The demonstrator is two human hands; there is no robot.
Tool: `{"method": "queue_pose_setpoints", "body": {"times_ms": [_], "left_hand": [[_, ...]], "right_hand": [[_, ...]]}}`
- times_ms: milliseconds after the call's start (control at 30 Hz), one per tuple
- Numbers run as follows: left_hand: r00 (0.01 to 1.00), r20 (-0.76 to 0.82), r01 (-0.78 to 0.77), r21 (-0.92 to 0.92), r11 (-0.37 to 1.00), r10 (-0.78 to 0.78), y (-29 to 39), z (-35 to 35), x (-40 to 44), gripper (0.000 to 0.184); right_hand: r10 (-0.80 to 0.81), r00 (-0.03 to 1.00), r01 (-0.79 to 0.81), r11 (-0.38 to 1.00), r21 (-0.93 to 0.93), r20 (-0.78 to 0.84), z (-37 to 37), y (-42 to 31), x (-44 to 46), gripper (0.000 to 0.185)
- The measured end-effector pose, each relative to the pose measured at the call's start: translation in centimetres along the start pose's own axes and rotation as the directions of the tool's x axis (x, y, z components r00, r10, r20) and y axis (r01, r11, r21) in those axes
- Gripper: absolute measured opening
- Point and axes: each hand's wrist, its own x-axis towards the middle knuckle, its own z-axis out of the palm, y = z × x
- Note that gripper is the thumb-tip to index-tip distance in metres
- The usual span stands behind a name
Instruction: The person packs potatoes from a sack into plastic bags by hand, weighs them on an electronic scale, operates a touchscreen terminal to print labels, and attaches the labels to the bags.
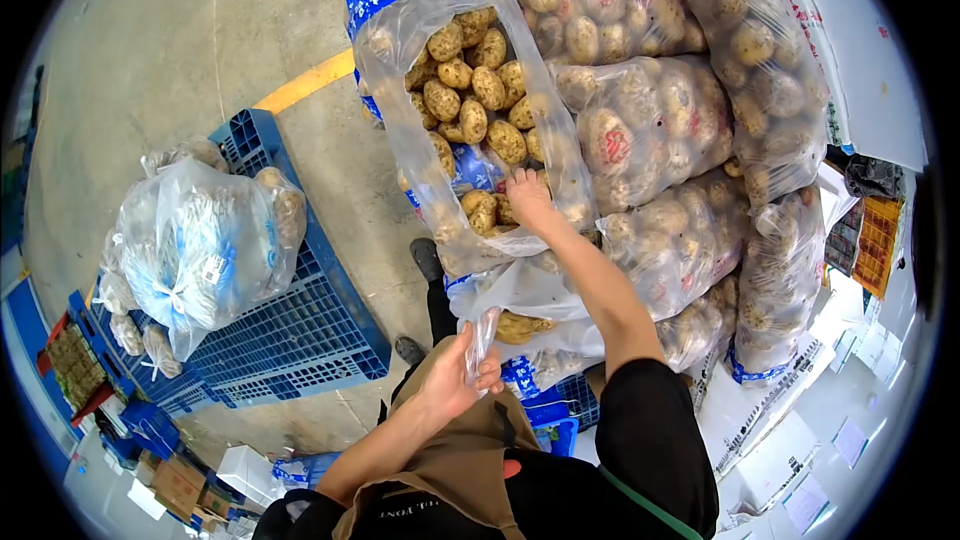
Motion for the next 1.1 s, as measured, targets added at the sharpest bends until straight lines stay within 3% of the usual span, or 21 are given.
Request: {"method": "queue_pose_setpoints", "body": {"times_ms": [100, 200, 300, 400, 500, 533, 567, 633, 667, 767, 833, 900, 967, 1100], "left_hand": [[1.0, -0.011, 0.012, -0.014, 1.0, -0.012, -0.4, -0.2, -0.2, 0.043], [1.0, 0.016, -0.002, -0.002, 1.0, 0.002, -0.7, -0.4, -0.2, 0.044], [0.999, 0.029, -0.026, -0.014, 1.0, 0.027, -0.6, -0.5, -0.2, 0.045], [0.999, 0.019, -0.048, -0.048, 0.998, 0.049, -0.2, -0.7, -0.3, 0.045], [0.999, 0.025, -0.044, -0.077, 0.996, 0.046, -0.6, -1.2, 0.1, 0.047], [0.999, 0.019, -0.047, -0.06, 0.997, 0.049, -0.5, -0.8, 0.2, 0.048], [0.999, 0.013, -0.05, -0.04, 0.998, 0.05, -0.5, -0.5, 0.3, 0.048], [0.998, -0.001, -0.069, -0.05, 0.996, 0.069, -0.3, -0.4, 0.6, 0.047], [0.997, -0.01, -0.078, -0.054, 0.995, 0.078, -0.3, -0.4, 0.6, 0.047], [0.993, 0.037, -0.11, -0.133, 0.985, 0.116, -0.2, -1.4, 0.6, 0.043], [0.992, 0.04, -0.113, -0.159, 0.981, 0.121, -0.1, -2.1, 0.6, 0.043], [0.992, 0.057, -0.105, -0.171, 0.98, 0.117, -0.2, -2.3, 0.7, 0.042], [0.99, 0.083, -0.095, -0.168, 0.981, 0.11, -0.3, -2.2, 0.9, 0.042], [0.999, 0.047, 0.013, -0.077, 0.997, -0.01, -1.9, -0.9, 0.6, 0.046]], "right_hand": [[0.128, 0.991, -0.133, 0.942, -0.307, -0.035, 8.2, 1.7, 4.8, 0.042], [0.196, 0.978, -0.207, 0.891, -0.404, -0.07, 9.5, 2.0, 5.8, 0.044], [0.021, 0.994, 0.021, 0.929, -0.371, 0.108, 7.6, 3.2, 6.0, 0.046], [-0.126, 0.991, 0.133, 0.938, -0.319, 0.043, 3.2, 3.6, 3.2, 0.052], [-0.185, 0.962, 0.191, 0.982, 0.009, -0.2, -0.4, 4.3, 0.4, 0.059], [-0.156, 0.981, 0.175, 0.967, 0.186, -0.113, -2.6, 4.3, -0.2, 0.068], [-0.139, 0.983, 0.178, 0.89, 0.419, -0.122, -3.7, 4.3, -1.1, 0.07], [-0.098, 0.987, 0.162, 0.583, 0.796, -0.13, -5.3, 4.4, -3.5, 0.075], [-0.108, 0.984, 0.178, 0.513, 0.839, -0.143, -6.3, 4.2, -4.9, 0.081], [-0.145, 0.965, 0.243, 0.158, 0.957, -0.22, -6.6, 3.9, -9.7, 0.076], [-0.209, 0.971, 0.129, 0.042, 0.991, -0.118, -8.9, 3.1, -14.0, 0.073], [-0.35, 0.932, 0.141, 0.123, 0.982, -0.09, -9.9, 2.6, -16.9, 0.07], [-0.453, 0.891, 0.18, 0.345, 0.921, -0.004, -9.7, 1.7, -18.3, 0.07], [-0.539, 0.818, 0.326, 0.724, 0.608, 0.203, -6.8, -0.7, -17.6, 0.057]]}}
